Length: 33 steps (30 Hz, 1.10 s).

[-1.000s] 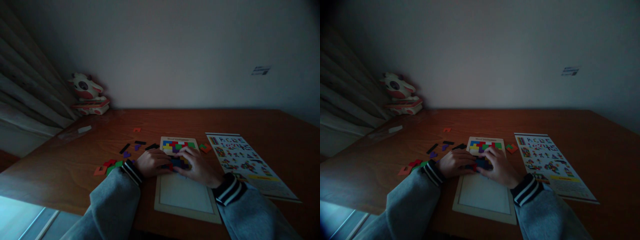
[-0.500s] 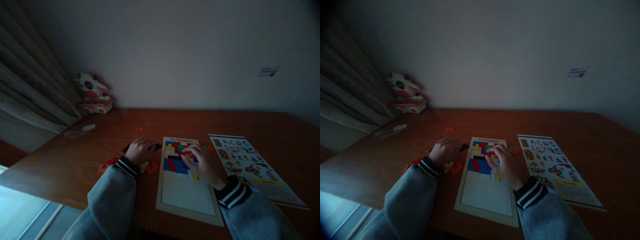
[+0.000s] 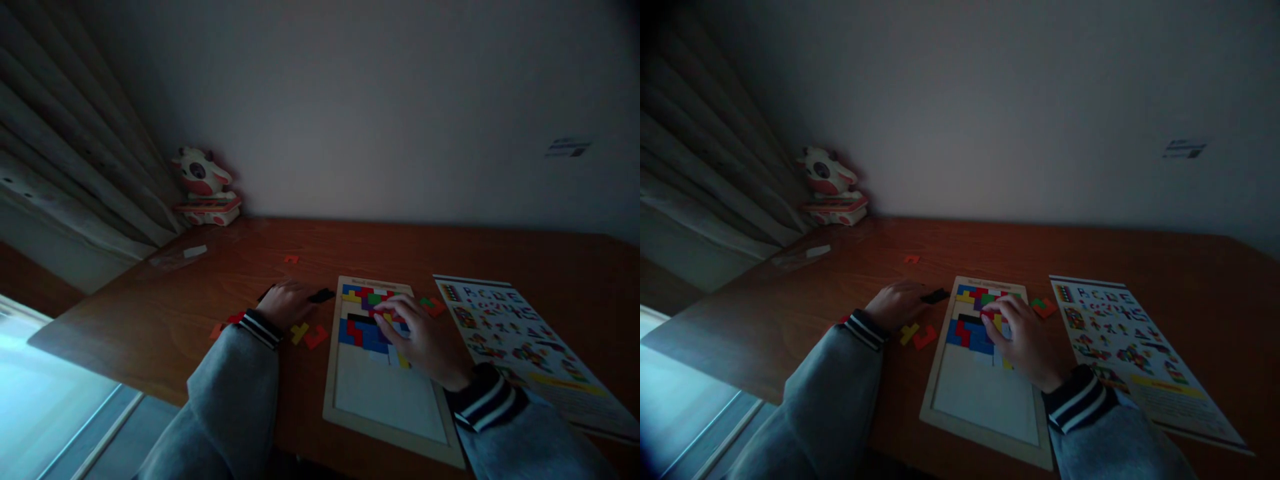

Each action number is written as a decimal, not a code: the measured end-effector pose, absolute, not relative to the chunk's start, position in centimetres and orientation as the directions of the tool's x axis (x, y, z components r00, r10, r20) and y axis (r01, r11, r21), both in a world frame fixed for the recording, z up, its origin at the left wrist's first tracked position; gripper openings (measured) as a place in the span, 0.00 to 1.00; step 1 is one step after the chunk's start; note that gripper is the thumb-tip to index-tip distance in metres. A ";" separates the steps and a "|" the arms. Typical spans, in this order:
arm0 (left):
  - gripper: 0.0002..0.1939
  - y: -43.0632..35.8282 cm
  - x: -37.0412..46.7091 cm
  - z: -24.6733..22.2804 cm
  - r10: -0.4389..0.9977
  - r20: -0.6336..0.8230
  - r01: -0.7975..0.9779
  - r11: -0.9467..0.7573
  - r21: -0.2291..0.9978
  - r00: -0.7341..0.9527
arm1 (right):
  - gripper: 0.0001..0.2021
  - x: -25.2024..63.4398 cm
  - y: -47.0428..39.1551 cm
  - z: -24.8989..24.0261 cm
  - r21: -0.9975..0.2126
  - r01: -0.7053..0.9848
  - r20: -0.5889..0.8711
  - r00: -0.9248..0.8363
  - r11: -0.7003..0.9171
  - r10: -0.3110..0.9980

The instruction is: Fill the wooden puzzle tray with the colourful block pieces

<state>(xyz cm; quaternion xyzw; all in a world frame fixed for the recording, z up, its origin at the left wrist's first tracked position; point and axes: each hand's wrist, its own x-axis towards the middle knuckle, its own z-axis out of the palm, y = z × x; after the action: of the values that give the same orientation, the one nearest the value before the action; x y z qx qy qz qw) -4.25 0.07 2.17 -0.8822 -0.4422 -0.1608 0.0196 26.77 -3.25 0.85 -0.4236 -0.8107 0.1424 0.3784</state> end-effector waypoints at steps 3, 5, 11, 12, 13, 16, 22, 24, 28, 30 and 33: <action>0.15 0.1 -4.2 2.0 0.768 0.305 0.781 -0.615 0.107 0.563 | 0.08 26.9 -3.1 0.6 -0.550 0.587 0.493 -0.346 0.594 0.799; 0.15 0.1 -4.7 2.2 0.802 0.323 0.826 -0.556 0.095 0.502 | 0.08 26.9 -3.1 0.5 -0.547 0.597 0.492 -0.338 0.587 0.802; 0.12 -0.8 -7.5 3.3 0.910 0.316 0.948 -0.308 0.082 0.268 | 0.08 26.9 -3.2 0.8 -0.547 0.610 0.504 -0.308 0.574 0.807; 0.12 -1.0 -7.9 3.4 0.910 0.313 0.946 -0.311 0.088 0.271 | 0.09 26.9 -3.2 0.9 -0.546 0.617 0.506 -0.295 0.566 0.810; 0.12 -1.1 -8.1 3.5 0.906 0.311 0.939 -0.331 0.096 0.288 | 0.09 26.9 -3.2 1.0 -0.546 0.623 0.507 -0.285 0.559 0.813; 0.11 -1.2 -8.0 3.5 0.856 0.328 0.878 -0.460 0.133 0.399 | 0.09 26.8 -3.3 1.3 -0.551 0.628 0.505 -0.273 0.549 0.819; 0.15 -1.6 -6.0 4.2 0.646 0.320 0.566 -0.762 0.314 0.693 | 0.09 26.7 -3.3 1.4 -0.551 0.617 0.518 -0.275 0.562 0.810; 0.18 -1.7 -5.9 4.3 0.628 0.285 0.512 -0.766 0.388 0.724 | 0.09 26.8 -3.3 1.3 -0.548 0.621 0.516 -0.276 0.560 0.811; 0.26 -1.6 -6.5 4.0 0.705 0.200 0.577 -0.683 0.447 0.680 | 0.08 26.8 -3.3 1.3 -0.555 0.615 0.507 -0.284 0.560 0.814; 0.27 -1.4 -6.9 3.6 0.736 0.146 0.616 -0.644 0.453 0.661 | 0.08 26.9 -3.3 1.4 -0.558 0.611 0.495 -0.297 0.561 0.817; 0.24 -1.1 -7.1 3.3 0.742 0.092 0.624 -0.618 0.477 0.664 | 0.08 26.8 -3.4 1.5 -0.554 0.617 0.489 -0.302 0.559 0.818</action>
<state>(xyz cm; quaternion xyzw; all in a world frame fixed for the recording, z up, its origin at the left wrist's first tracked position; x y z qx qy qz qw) -7.13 -1.05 3.32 -0.8883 -0.3845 -0.1417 -0.2074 26.85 -3.37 1.50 -0.4508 -0.7959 0.1317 0.3820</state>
